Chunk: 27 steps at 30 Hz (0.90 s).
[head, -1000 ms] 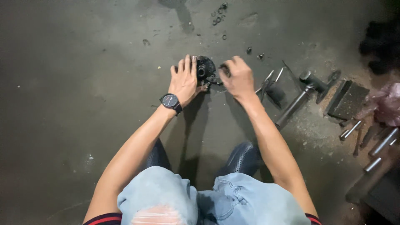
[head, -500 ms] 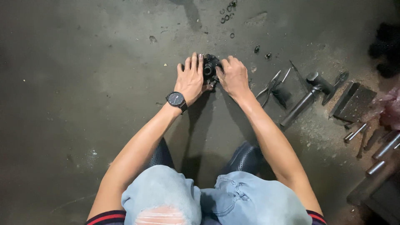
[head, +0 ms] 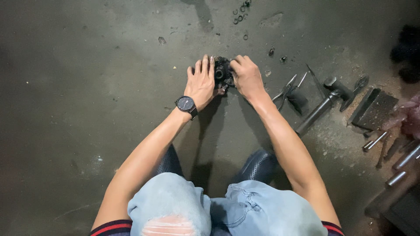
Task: The person sits on the workshop floor disassembling a motorcycle clutch hub assembly. They carry the part across the shop, set it on the floor, remove small components by hand, and use pliers and a wrench to extract parts from the hub.
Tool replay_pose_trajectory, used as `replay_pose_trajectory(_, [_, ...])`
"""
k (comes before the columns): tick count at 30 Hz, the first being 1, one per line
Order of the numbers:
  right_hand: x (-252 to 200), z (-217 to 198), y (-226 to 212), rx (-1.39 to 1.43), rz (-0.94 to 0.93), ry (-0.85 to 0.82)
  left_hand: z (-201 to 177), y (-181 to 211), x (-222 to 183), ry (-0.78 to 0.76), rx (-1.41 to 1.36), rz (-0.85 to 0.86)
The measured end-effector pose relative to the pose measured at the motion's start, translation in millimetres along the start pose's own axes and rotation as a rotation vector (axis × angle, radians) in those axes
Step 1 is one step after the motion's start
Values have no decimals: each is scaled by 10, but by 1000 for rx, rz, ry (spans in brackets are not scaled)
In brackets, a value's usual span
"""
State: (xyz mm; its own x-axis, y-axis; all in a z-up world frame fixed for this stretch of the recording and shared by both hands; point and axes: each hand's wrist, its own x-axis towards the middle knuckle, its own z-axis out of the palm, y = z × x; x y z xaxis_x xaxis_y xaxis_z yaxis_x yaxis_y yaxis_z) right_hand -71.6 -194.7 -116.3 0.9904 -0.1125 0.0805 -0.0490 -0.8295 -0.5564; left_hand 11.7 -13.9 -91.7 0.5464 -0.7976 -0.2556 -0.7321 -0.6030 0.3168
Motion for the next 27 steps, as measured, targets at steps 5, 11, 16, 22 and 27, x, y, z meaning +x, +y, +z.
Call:
replay_pose_trajectory(5, [-11, -115, -124, -27, -67, -32, 84, -24, 8, 21, 1, 6])
replay_pose_trajectory(11, [-39, -123, -137, -3, -85, 3, 43, -13, -4, 24, -36, -11])
replay_pose_trajectory(16, [-61, -23, -82, 17, -33, 9, 120, -38, 6, 31, -16, -5])
replay_pose_trajectory(22, [-76, 36, -57, 5, 36, 6, 31, -12, -1, 19, -24, -9])
replay_pose_trajectory(27, [-293, -237, -36, 73, 328, 171, -42, -9, 15, 53, -23, 40])
